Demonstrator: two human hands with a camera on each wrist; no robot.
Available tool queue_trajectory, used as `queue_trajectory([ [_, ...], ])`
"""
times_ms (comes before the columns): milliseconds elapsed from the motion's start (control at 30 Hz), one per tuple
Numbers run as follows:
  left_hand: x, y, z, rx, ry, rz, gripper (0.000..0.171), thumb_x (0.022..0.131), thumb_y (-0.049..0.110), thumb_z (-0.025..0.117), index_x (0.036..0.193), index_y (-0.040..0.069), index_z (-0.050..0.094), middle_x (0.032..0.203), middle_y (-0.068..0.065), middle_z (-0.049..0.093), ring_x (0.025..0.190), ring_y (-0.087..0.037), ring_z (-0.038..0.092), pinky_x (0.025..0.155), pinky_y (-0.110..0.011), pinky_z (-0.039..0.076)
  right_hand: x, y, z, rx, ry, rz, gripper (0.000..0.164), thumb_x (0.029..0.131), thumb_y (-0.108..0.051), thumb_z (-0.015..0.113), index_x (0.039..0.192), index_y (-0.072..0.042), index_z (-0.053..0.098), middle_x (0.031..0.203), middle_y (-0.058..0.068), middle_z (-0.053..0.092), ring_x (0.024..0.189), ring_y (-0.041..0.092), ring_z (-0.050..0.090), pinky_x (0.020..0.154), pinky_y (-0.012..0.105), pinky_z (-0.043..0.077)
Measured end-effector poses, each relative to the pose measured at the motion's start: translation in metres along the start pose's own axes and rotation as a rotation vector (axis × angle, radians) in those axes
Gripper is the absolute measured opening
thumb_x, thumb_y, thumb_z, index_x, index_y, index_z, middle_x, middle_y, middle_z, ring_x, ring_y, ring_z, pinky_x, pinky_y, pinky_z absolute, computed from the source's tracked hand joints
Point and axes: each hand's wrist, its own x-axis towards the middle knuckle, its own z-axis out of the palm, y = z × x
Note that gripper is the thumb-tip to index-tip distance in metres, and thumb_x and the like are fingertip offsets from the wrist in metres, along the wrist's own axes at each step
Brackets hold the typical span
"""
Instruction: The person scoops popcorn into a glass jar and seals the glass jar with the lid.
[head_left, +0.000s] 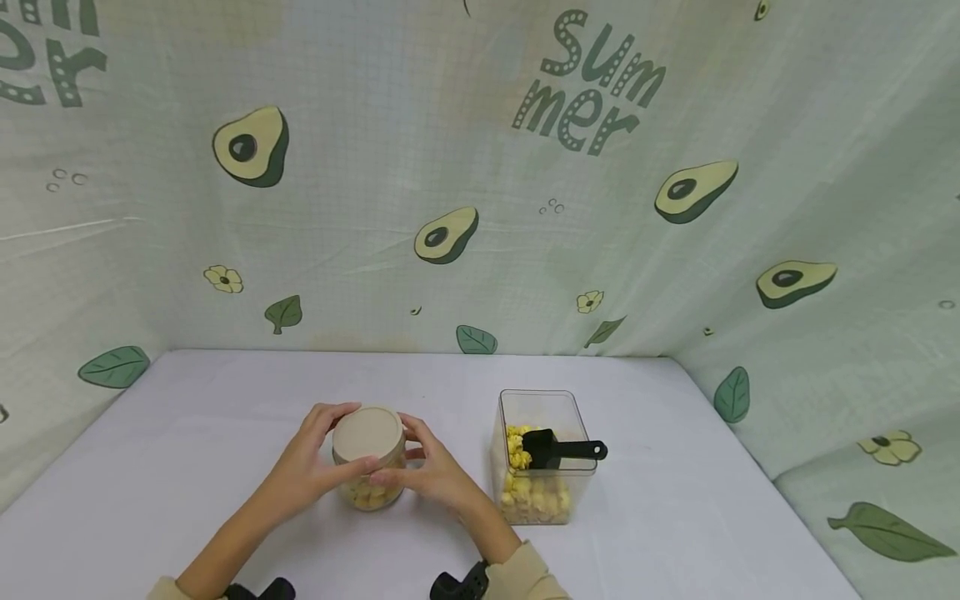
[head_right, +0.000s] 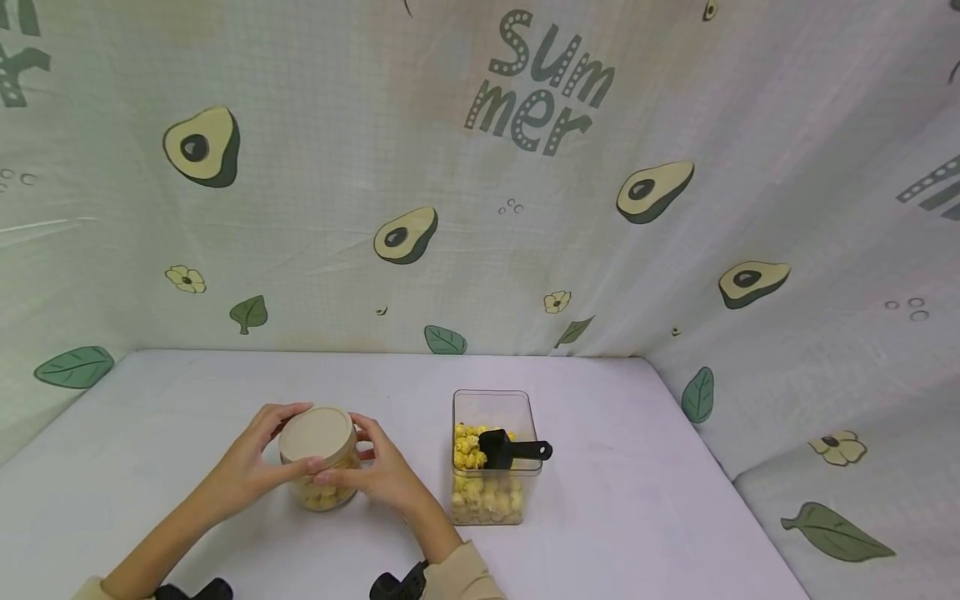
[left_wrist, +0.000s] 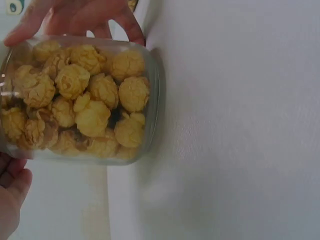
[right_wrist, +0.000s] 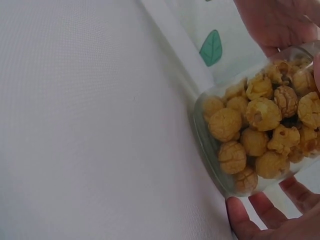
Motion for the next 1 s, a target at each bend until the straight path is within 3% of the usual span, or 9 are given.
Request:
queue_trajectory([
  [167, 0.001, -0.005, -0.003, 0.005, -0.008, 0.048, 0.066, 0.072, 0.022, 0.08, 0.126, 0.003, 0.047, 0.115, -0.006, 0.05, 0.107, -0.012, 0.046, 0.092, -0.061, 0.04, 0.0, 0.0, 0.001, 0.001, 0.005, 0.01, 0.078, 0.073, -0.039, 0.078, 0.138, -0.04, 0.035, 0.133, 0.001, 0.043, 0.112, 0.019, 0.041, 0.085, 0.038, 0.043],
  [300, 0.001, -0.004, -0.003, 0.01, -0.015, 0.059, 0.067, 0.073, 0.021, 0.079, 0.127, 0.001, 0.046, 0.117, -0.01, 0.049, 0.112, -0.023, 0.047, 0.09, -0.064, 0.039, 0.0, 0.0, 0.001, 0.002, 0.002, 0.008, 0.077, 0.073, -0.038, 0.078, 0.137, -0.039, 0.035, 0.134, 0.001, 0.042, 0.112, 0.02, 0.041, 0.086, 0.038, 0.042],
  [433, -0.002, 0.003, -0.001, 0.039, -0.013, 0.004, 0.072, 0.073, 0.026, 0.079, 0.13, -0.001, 0.044, 0.121, -0.015, 0.047, 0.117, -0.034, 0.044, 0.089, -0.065, 0.039, 0.0, 0.001, 0.0, 0.002, -0.005, -0.015, 0.075, 0.074, -0.036, 0.078, 0.136, -0.038, 0.035, 0.133, 0.003, 0.041, 0.111, 0.02, 0.041, 0.084, 0.037, 0.042],
  [633, -0.003, 0.017, 0.003, 0.106, 0.029, -0.107, 0.082, 0.071, 0.038, 0.079, 0.129, -0.006, 0.041, 0.121, -0.02, 0.046, 0.114, -0.034, 0.044, 0.09, -0.06, 0.042, -0.001, 0.001, -0.001, -0.003, -0.018, -0.052, 0.073, 0.077, -0.029, 0.076, 0.137, -0.036, 0.035, 0.132, 0.004, 0.042, 0.108, 0.019, 0.042, 0.082, 0.033, 0.042],
  [833, -0.002, 0.021, 0.006, 0.156, 0.077, -0.138, 0.081, 0.067, 0.042, 0.081, 0.123, -0.004, 0.046, 0.115, -0.017, 0.051, 0.109, -0.032, 0.05, 0.086, -0.054, 0.046, -0.003, 0.0, -0.002, 0.007, -0.014, -0.058, 0.074, 0.077, -0.027, 0.077, 0.137, -0.035, 0.036, 0.132, 0.004, 0.042, 0.109, 0.021, 0.042, 0.082, 0.033, 0.042],
  [1000, -0.002, 0.017, 0.007, 0.161, 0.112, -0.118, 0.077, 0.064, 0.041, 0.083, 0.119, -0.002, 0.05, 0.112, -0.015, 0.054, 0.108, -0.032, 0.053, 0.086, -0.055, 0.047, -0.001, 0.001, -0.001, 0.003, 0.0, -0.043, 0.074, 0.075, -0.026, 0.078, 0.136, -0.036, 0.038, 0.131, 0.004, 0.045, 0.109, 0.021, 0.043, 0.082, 0.033, 0.043],
])
